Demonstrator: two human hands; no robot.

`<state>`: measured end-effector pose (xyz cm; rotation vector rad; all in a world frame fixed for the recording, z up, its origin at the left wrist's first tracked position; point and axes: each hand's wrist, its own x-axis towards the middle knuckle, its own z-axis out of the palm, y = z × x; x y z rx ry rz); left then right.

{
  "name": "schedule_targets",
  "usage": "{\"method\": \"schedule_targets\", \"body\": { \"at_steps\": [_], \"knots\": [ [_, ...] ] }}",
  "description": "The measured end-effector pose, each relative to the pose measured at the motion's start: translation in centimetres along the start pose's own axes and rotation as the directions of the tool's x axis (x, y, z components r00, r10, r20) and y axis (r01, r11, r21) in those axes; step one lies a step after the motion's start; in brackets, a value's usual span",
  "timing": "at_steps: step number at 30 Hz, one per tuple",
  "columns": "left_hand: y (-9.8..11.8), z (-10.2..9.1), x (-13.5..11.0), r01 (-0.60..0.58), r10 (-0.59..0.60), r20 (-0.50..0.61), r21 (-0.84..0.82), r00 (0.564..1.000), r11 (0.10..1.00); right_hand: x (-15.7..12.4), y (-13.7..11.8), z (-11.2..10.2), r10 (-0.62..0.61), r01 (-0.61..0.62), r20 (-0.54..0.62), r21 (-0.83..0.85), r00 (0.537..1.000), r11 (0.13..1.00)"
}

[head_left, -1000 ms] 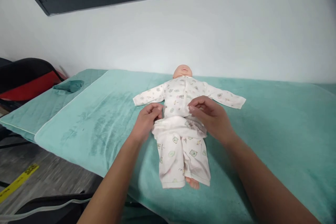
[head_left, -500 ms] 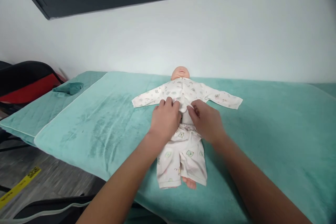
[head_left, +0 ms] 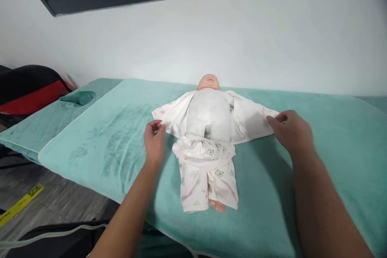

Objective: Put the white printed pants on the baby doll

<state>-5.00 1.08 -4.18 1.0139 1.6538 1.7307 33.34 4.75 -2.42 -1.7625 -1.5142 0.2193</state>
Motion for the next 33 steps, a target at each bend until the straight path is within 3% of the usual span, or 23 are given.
{"method": "schedule_targets", "body": {
  "at_steps": [2,3,5,8,11,14,16,20,23,28,33],
  "knots": [
    [0.4,0.1,-0.7,0.013,-0.014,0.243,0.006,0.970,1.000,-1.6,-2.7,1.5,-0.014,0.012,0.049,0.046,0.999,0.999],
    [0.6,0.2,-1.0,0.020,-0.028,0.373,0.027,0.927,0.999,-2.5,-4.2,2.2,-0.068,0.047,0.157,0.134,0.985,0.990],
    [1.1,0.1,-1.1,0.005,-0.042,0.560,0.068,0.827,0.998,-4.2,-6.6,3.1,-0.239,0.119,0.390,0.307,0.889,0.944],
    [1.7,-0.3,-0.9,0.015,-0.056,0.698,0.065,0.714,0.998,-5.9,-7.6,3.2,-0.401,0.168,0.499,0.447,0.768,0.878],
    [2.1,-0.7,-0.7,0.057,-0.070,0.790,0.044,0.609,0.997,-6.3,-6.5,2.5,-0.422,0.133,0.539,0.493,0.729,0.860],
    [2.5,-0.9,-0.8,0.051,-0.081,0.834,0.064,0.545,0.997,-6.6,-5.2,1.9,-0.404,0.074,0.598,0.498,0.692,0.864],
    [2.6,-0.9,-0.9,0.029,-0.073,0.853,0.068,0.517,0.997,-7.2,-4.6,1.9,-0.383,0.052,0.602,0.492,0.701,0.869],
    [2.4,-0.9,-1.1,0.040,-0.086,0.853,0.077,0.514,0.996,-8.7,-3.8,2.6,-0.349,0.100,0.462,0.482,0.815,0.871],
    [2.2,-0.9,-1.1,0.067,-0.099,0.876,0.076,0.472,0.995,-9.5,-3.7,3.2,-0.362,0.163,0.328,0.503,0.873,0.849],
    [2.1,-0.8,-1.1,0.107,-0.114,0.883,0.073,0.456,0.992,-9.2,-4.5,4.3,-0.338,0.212,0.200,0.470,0.920,0.857],
    [2.2,-0.7,-1.2,0.119,-0.124,0.925,0.086,0.360,0.989,-8.6,-4.9,5.2,-0.305,0.236,0.137,0.374,0.942,0.897]
  ]
}}
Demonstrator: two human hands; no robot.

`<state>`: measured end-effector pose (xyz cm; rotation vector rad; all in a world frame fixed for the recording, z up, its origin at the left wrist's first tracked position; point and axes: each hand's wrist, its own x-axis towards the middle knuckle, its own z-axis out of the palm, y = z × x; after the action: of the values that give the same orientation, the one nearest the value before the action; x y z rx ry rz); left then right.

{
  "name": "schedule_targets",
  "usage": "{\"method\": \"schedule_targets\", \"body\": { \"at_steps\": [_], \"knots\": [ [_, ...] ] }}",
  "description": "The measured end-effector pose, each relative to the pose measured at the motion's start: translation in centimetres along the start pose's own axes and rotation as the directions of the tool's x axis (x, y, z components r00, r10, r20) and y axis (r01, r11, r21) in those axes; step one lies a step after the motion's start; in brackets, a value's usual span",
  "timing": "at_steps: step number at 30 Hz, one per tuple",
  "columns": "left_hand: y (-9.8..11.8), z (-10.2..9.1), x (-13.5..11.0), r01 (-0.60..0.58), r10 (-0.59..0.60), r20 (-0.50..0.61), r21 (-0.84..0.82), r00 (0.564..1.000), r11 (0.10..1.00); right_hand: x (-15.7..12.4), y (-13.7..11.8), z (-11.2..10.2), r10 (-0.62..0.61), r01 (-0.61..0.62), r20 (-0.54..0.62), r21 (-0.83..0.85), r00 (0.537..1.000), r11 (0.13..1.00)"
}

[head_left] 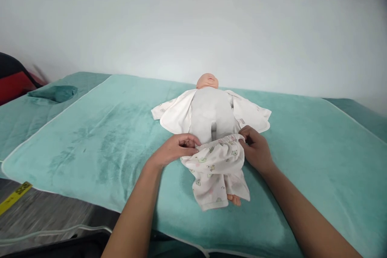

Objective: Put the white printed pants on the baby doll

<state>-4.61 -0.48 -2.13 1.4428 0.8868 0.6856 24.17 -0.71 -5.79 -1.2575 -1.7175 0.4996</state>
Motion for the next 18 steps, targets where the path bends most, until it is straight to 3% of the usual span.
{"method": "schedule_targets", "body": {
  "at_steps": [7,11,15,18],
  "knots": [
    [-0.3,-0.3,-0.1,-0.025,0.023,0.035,0.048,0.999,0.999,0.0,-0.5,0.3,-0.022,0.023,-0.056,0.029,0.998,0.999],
    [-0.6,0.0,0.0,-0.151,0.164,-0.125,0.108,0.979,0.983,0.0,-0.8,0.2,-0.112,0.112,-0.019,0.026,0.994,0.993],
    [-1.3,0.8,0.9,-0.246,0.320,-0.365,0.236,0.874,0.940,0.2,-0.8,0.2,-0.121,0.121,-0.030,0.001,0.992,0.993],
    [-1.3,1.2,2.3,-0.268,0.328,-0.410,0.198,0.851,0.943,0.9,-1.0,0.4,-0.049,0.051,-0.029,0.091,0.998,0.995]
  ]
}}
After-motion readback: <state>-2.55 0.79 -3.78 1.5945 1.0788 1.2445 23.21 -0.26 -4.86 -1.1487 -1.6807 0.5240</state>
